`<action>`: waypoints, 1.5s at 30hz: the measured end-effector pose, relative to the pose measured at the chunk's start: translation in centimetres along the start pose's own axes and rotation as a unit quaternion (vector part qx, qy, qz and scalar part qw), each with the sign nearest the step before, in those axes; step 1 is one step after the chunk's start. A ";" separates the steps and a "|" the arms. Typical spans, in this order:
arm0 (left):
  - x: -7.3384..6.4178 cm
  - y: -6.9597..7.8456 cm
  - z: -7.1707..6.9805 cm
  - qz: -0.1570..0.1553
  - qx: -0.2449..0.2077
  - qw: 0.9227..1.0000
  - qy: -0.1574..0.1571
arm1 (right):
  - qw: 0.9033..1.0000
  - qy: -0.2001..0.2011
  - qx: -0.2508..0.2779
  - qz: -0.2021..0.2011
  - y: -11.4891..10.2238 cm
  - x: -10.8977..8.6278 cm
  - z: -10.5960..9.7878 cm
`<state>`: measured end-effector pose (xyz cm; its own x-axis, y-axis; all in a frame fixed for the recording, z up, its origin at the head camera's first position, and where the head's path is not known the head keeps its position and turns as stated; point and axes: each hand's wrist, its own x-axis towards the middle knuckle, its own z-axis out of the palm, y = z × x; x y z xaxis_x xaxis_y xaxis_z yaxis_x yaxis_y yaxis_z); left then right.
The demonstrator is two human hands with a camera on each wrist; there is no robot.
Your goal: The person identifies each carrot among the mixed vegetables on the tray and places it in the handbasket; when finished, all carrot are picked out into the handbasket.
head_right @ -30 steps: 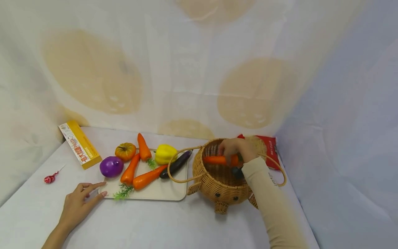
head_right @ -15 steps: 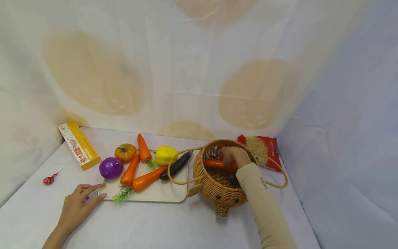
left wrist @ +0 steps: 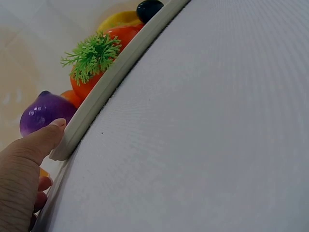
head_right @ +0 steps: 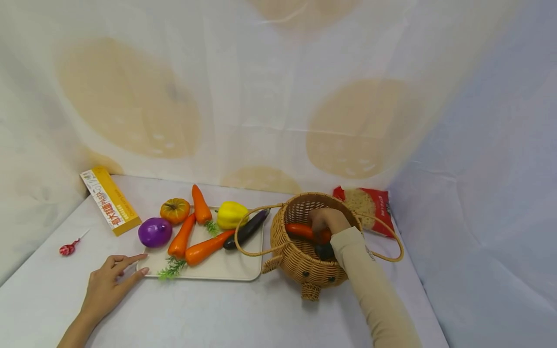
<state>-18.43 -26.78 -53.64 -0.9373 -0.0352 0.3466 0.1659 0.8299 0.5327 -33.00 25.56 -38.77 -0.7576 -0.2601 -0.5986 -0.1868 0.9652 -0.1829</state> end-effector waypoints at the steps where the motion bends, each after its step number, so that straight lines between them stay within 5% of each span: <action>1: 0.0 0.0 0.0 0.000 0.001 1.000 0.001 | 1.000 -0.003 0.005 0.006 -0.1 0.1 0.1; 9: 0.0 0.1 0.1 0.002 -0.003 1.000 0.001 | 1.000 -0.002 0.025 0.001 0.1 0.3 0.2; 18: 0.2 0.1 0.2 -0.014 0.003 1.000 -0.024 | 0.988 0.102 0.066 -0.093 -1.3 -3.4 -2.3; 24: 0.1 -0.1 0.0 -0.018 0.005 1.000 -0.022 | 0.970 0.171 0.076 -0.156 -5.9 -7.9 -3.7; 30: 0.1 -0.2 0.1 -0.022 0.006 1.000 -0.019 | 0.943 0.234 0.123 -0.200 -12.3 -10.3 -2.0; 36: 0.2 -0.2 0.0 -0.016 0.004 1.000 -0.012 | 0.932 0.230 0.136 -0.245 -17.8 -9.4 1.1; 45: -0.1 0.0 0.2 -0.008 0.002 1.000 0.000 | 0.949 0.175 0.163 -0.204 -23.3 -2.1 8.5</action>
<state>-18.43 -26.71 -53.83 -0.9401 -0.0481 0.3374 0.1497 0.8311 0.5356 -21.76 3.35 -39.85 -0.8355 -0.5311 -0.1411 -0.3497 0.7119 -0.6090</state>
